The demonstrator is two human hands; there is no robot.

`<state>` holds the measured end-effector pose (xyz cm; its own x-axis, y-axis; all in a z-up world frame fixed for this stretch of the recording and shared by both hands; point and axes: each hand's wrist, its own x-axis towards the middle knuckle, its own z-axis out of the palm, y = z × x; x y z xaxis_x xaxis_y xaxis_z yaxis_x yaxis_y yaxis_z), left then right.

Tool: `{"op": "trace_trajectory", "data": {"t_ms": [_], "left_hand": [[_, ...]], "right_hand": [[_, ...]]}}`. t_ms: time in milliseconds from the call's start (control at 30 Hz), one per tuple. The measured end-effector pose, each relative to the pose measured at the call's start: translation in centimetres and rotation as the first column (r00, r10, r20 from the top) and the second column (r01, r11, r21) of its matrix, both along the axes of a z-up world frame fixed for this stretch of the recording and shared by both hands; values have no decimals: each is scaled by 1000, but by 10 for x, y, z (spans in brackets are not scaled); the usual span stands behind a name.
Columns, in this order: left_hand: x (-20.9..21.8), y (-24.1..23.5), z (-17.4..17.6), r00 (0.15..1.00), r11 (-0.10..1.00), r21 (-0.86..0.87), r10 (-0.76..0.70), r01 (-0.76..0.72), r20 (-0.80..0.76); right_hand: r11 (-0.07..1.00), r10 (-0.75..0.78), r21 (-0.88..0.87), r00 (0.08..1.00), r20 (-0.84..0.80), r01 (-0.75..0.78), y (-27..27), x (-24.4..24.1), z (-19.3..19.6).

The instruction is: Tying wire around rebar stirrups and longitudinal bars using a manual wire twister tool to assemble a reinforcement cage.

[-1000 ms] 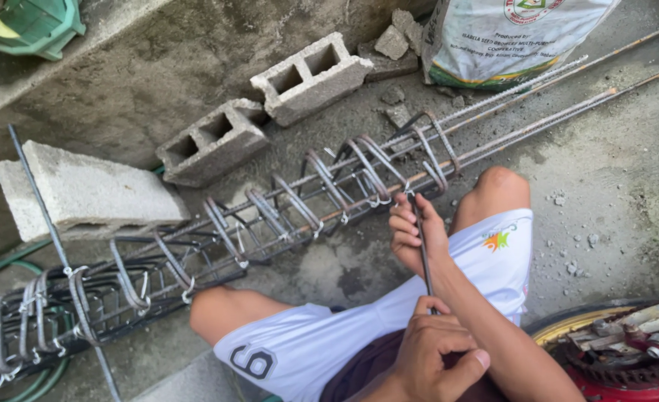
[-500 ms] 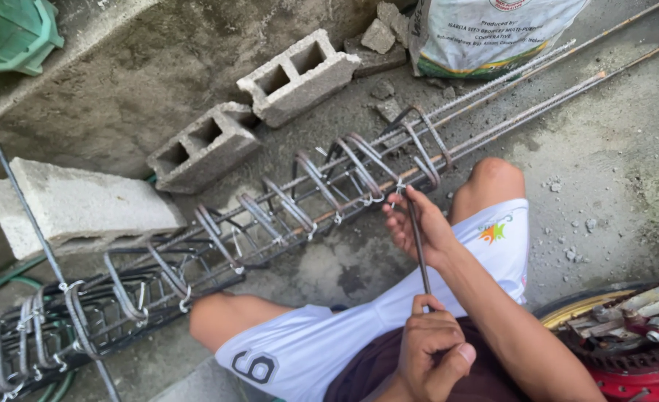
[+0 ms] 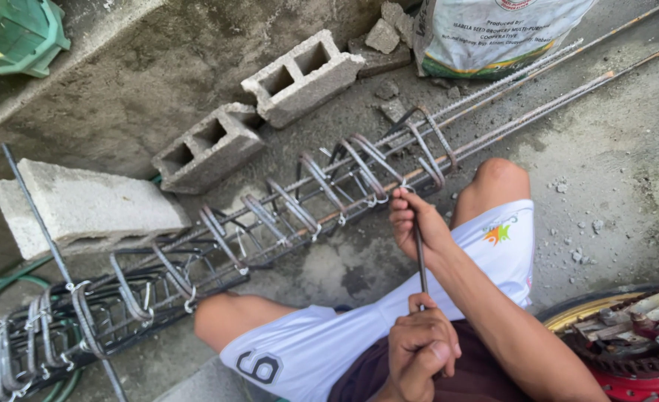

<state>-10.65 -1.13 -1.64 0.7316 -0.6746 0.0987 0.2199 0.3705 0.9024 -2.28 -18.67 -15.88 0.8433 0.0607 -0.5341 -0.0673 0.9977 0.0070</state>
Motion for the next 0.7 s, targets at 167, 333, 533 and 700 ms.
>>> {"op": "trace_trajectory", "data": {"t_ms": [167,333,533,700], "left_hand": [[21,12,20,947,983,152,-146,106,287],[52,18,66,426,723,651,-676,230,601],[-41,-43,-9,-330,291,945,-916,-150,230],[-13,-56,13,-537,65,863,-805,-500,-251]], "right_hand": [[985,-20,172,994,103,2,-3,-1,3],[994,47,96,998,35,-50,-8,-2,1],[998,45,43,999,31,-46,-7,-2,-9],[998,59,-3,998,20,-59,-8,-2,-8]]}}
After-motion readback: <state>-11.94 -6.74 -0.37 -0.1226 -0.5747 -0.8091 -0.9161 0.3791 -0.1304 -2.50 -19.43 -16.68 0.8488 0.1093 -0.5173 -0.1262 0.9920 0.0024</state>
